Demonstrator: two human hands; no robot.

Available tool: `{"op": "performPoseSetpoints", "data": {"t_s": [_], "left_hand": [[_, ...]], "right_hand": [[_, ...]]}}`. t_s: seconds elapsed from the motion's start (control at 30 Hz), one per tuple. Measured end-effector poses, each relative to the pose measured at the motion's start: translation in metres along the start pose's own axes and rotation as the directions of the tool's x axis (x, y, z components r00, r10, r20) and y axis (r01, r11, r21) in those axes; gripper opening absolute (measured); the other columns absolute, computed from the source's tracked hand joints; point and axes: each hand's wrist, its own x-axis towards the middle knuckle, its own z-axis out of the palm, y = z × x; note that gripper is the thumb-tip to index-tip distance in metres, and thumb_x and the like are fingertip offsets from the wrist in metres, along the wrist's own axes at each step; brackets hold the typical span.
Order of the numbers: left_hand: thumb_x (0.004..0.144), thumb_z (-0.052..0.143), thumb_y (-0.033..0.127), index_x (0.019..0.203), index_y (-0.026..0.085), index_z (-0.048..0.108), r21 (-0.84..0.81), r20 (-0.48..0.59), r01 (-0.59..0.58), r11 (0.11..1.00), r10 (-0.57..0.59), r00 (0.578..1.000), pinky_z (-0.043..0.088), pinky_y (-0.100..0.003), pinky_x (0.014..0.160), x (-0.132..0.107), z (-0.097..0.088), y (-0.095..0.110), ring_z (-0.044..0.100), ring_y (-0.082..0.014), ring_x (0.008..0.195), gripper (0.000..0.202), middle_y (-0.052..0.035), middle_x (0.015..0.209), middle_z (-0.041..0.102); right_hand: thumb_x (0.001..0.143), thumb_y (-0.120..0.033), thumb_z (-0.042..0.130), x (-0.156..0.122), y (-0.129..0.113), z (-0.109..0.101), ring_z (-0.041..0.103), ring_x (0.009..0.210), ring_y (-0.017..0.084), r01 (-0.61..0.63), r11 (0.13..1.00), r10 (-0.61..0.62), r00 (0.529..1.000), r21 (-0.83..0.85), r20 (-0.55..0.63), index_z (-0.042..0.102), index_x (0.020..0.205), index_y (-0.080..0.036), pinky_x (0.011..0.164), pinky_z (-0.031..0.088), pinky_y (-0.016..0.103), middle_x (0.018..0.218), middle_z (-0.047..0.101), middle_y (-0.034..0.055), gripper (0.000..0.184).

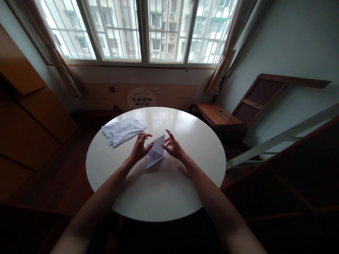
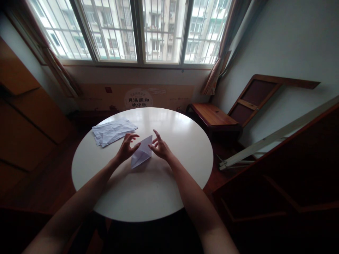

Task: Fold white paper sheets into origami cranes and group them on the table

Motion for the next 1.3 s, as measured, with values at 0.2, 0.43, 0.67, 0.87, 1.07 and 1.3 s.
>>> {"op": "performPoseSetpoints", "data": {"t_s": [0.2, 0.43, 0.67, 0.87, 1.07, 1.3], "left_hand": [[0.086, 0.062, 0.032, 0.092, 0.019, 0.061, 0.03, 0.087, -0.068, 0.997, 0.065, 0.994, 0.048, -0.039, 0.094, 0.0, -0.002, 0.004, 0.052, -0.0216, 0.105, 0.015, -0.0067, 0.104, 0.047], [0.081, 0.062, 0.028, 0.106, 0.018, 0.058, 0.099, 0.02, 0.121, 0.988, -0.123, 0.992, 0.051, -0.03, 0.07, 0.0, -0.003, 0.006, 0.057, -0.016, 0.076, 0.028, -0.0037, 0.09, 0.056], [0.075, 0.062, 0.024, 0.077, 0.019, 0.066, 0.149, 0.139, 0.271, 0.951, -0.292, 0.946, 0.046, -0.025, 0.06, 0.002, -0.009, -0.001, 0.062, -0.0152, 0.066, 0.007, -0.0012, 0.074, 0.067], [0.077, 0.059, 0.021, 0.082, 0.018, 0.069, 0.063, 0.131, 0.232, 0.971, -0.239, 0.962, 0.051, -0.026, 0.063, 0.002, -0.006, -0.009, 0.065, -0.0155, 0.068, 0.012, -0.0031, 0.078, 0.07], [0.077, 0.059, 0.019, 0.086, 0.017, 0.069, 0.032, 0.115, 0.25, 0.968, -0.252, 0.961, 0.053, -0.027, 0.063, 0.002, -0.004, -0.012, 0.066, -0.0156, 0.065, 0.014, -0.0025, 0.075, 0.071], [0.085, 0.057, 0.026, 0.088, 0.017, 0.068, 0.027, -0.065, 0.063, 0.998, -0.061, 0.996, 0.052, -0.029, 0.069, 0.005, -0.011, 0.002, 0.063, -0.0158, 0.076, 0.015, -0.0058, 0.089, 0.067]], "right_hand": [[0.086, -0.029, 0.059, 0.001, 0.005, 0.0, 0.059, 0.076, 0.012, 0.061, 0.997, -0.065, 0.995, -0.051, -0.076, 0.055, 0.125, -0.024, 0.07, 0.053, 0.03, 0.112, 0.051, 0.0089, 0.039], [0.087, -0.032, 0.06, 0.002, 0.009, 0.002, 0.06, 0.077, 0.013, 0.058, 0.996, -0.061, 0.997, -0.071, -0.037, 0.067, 0.094, -0.016, 0.073, 0.052, 0.031, 0.1, 0.053, 0.0067, 0.018], [0.088, -0.04, 0.059, 0.002, 0.006, 0.0, 0.06, 0.075, 0.013, 0.065, 0.996, -0.067, 0.997, -0.065, -0.032, 0.067, 0.088, -0.016, 0.071, 0.051, 0.029, 0.095, 0.057, 0.0063, 0.026], [0.093, -0.049, 0.048, 0.003, 0.004, -0.002, 0.059, 0.075, 0.015, 0.063, 0.996, -0.065, 0.997, -0.059, -0.037, 0.069, 0.084, -0.015, 0.07, 0.047, 0.029, 0.087, 0.059, 0.0066, 0.04], [0.094, -0.059, 0.037, 0.003, 0.001, -0.003, 0.059, 0.079, 0.017, 0.05, 0.999, -0.051, 0.997, -0.022, -0.062, 0.071, 0.085, -0.016, 0.074, 0.046, 0.029, 0.086, 0.061, 0.0074, 0.056], [0.093, -0.065, 0.032, 0.003, -0.001, -0.003, 0.059, 0.075, 0.017, 0.052, 0.998, -0.05, 0.998, 0.029, -0.048, 0.071, 0.085, -0.015, 0.074, 0.047, 0.031, 0.085, 0.061, 0.0078, 0.064]]}}
